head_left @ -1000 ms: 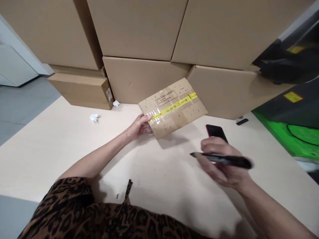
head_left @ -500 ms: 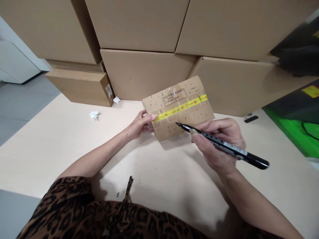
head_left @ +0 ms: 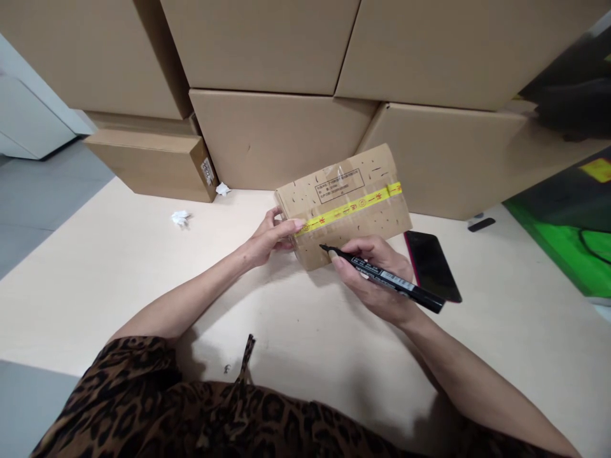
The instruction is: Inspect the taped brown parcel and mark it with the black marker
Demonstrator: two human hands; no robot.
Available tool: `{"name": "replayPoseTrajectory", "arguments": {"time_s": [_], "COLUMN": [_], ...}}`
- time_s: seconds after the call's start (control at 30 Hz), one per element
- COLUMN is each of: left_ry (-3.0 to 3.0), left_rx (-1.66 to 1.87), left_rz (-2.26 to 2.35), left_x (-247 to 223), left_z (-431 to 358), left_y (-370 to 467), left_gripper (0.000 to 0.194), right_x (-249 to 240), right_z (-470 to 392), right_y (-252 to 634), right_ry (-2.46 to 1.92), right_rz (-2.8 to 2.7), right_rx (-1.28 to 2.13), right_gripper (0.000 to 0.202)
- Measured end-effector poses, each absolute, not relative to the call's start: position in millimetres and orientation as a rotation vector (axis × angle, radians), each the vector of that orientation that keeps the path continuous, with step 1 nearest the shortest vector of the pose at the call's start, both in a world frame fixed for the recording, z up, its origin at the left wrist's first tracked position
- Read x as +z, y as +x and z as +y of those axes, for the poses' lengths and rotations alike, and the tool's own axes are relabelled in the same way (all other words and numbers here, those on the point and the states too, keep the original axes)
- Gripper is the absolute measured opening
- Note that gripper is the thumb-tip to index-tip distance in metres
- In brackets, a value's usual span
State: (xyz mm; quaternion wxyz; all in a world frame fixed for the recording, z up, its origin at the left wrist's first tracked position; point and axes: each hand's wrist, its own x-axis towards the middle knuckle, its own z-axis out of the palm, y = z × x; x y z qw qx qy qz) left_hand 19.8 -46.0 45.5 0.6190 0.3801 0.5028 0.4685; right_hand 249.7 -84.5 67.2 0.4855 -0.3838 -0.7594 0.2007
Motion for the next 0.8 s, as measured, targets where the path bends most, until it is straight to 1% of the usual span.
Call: {"name": "replayPoseTrajectory", "arguments": {"time_s": [0.17,0.5,0.7,0.8], "left_ry": [0.883,0.909,0.899,0.895], "left_rx": [1.083,1.080,1.073,1.070], "left_rz": [1.167,1.187,1.188,1.190], "left_x": [48.4,50.8,51.9,49.8], "left_z": [-47.5,-48.4,-48.1,-46.8], "left_y": [21.6,24.1,23.9,23.4], "left_gripper": [0.107,0.107,0.109,0.106], "right_x": [64.0,57.2,66.0,70.1], "right_z": [-83.6,-78.7,-80.3,-82.0], "right_y": [249.5,247.9,251.7,252.0], "right_ry": [-0.840,-0.760,-0.801,-0.802], "right_rz": [-1.887,-1.946,-2.000,-1.957], "right_rx": [0.409,0.324,0.332,0.294], "right_gripper": [0.006,0.013,0.014,0.015]}}
